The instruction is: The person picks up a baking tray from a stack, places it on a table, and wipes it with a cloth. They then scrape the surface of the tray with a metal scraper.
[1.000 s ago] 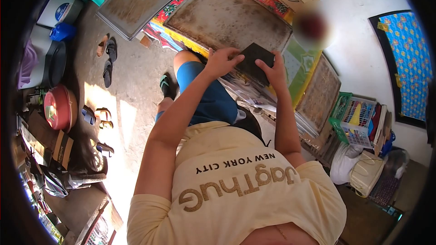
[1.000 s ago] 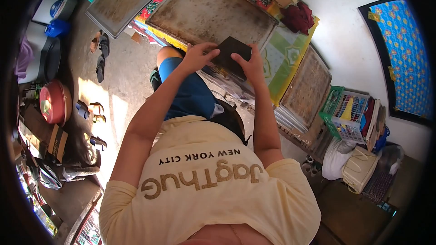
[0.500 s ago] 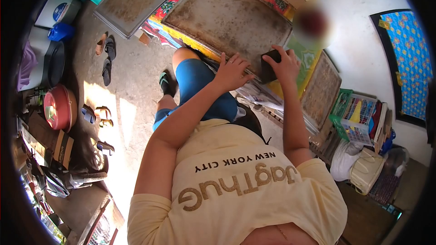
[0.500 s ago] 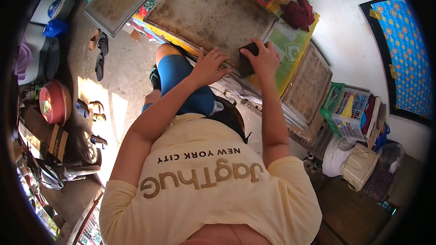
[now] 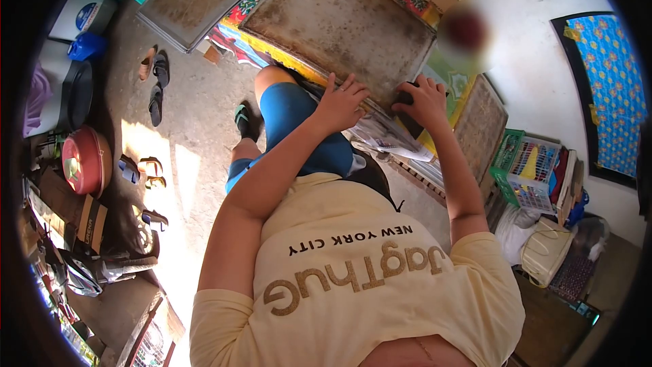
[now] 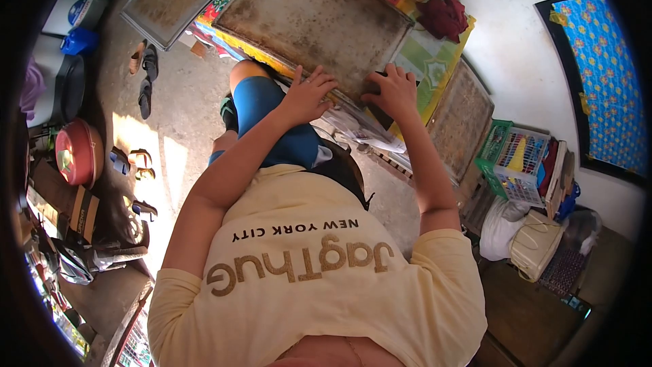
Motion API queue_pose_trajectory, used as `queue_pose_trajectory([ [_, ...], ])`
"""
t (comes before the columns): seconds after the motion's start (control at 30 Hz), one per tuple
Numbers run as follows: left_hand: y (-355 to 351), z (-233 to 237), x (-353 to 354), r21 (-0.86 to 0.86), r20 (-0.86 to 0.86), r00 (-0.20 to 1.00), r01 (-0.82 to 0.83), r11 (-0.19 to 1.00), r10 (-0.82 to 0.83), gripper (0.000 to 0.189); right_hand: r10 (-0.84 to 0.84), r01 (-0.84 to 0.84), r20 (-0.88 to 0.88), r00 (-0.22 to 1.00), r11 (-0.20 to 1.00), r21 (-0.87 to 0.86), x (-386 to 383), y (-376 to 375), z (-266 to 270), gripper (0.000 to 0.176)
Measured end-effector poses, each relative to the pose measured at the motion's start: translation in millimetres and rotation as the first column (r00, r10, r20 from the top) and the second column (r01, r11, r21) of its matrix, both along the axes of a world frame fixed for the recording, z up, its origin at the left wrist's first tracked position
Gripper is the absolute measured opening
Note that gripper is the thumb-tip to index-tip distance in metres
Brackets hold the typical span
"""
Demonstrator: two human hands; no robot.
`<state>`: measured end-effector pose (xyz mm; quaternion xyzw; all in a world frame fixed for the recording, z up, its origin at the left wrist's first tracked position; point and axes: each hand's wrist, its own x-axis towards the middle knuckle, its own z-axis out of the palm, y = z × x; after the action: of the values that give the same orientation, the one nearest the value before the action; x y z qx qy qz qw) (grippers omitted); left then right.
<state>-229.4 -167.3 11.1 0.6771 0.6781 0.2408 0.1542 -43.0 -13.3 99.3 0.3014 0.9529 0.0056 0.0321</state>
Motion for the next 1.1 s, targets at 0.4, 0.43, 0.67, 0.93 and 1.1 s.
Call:
queue_pose_trajectory([
  [0.4, 4.4, 2.5, 8.3, 0.022, -0.166, 0.986, -0.031, 0.999, 0.034, 0.043, 0.030, -0.025, 0.106, 0.994, 0.999, -0.042, -1.2, 5.3, 7.3, 0.040],
  [0.43, 3.5, 2.1, 8.2, 0.017, -0.170, 0.985, -0.033, 0.999, 0.035, 0.043, 0.022, -0.016, 0.116, 0.993, 0.998, -0.054, -2.1, 3.9, 7.5, 0.040],
  [0.67, 3.4, 2.1, 8.9, 0.017, -0.178, 0.983, -0.038, 0.999, 0.041, 0.042, 0.012, -0.004, 0.165, 0.986, 0.999, -0.048, -2.0, 2.0, 10.1, 0.041],
  [0.93, 6.2, 8.1, 8.4, -0.022, -0.188, 0.982, -0.027, 0.999, 0.022, 0.040, -0.041, 0.052, 0.176, 0.984, 0.997, -0.059, 0.3, -4.6, 9.9, 0.040],
  [1.1, 5.7, 8.5, 8.3, -0.020, -0.196, 0.980, -0.022, 1.000, 0.018, 0.040, -0.094, 0.112, 0.153, 0.984, 0.987, -0.114, 6.5, -6.1, 5.2, 0.045],
])
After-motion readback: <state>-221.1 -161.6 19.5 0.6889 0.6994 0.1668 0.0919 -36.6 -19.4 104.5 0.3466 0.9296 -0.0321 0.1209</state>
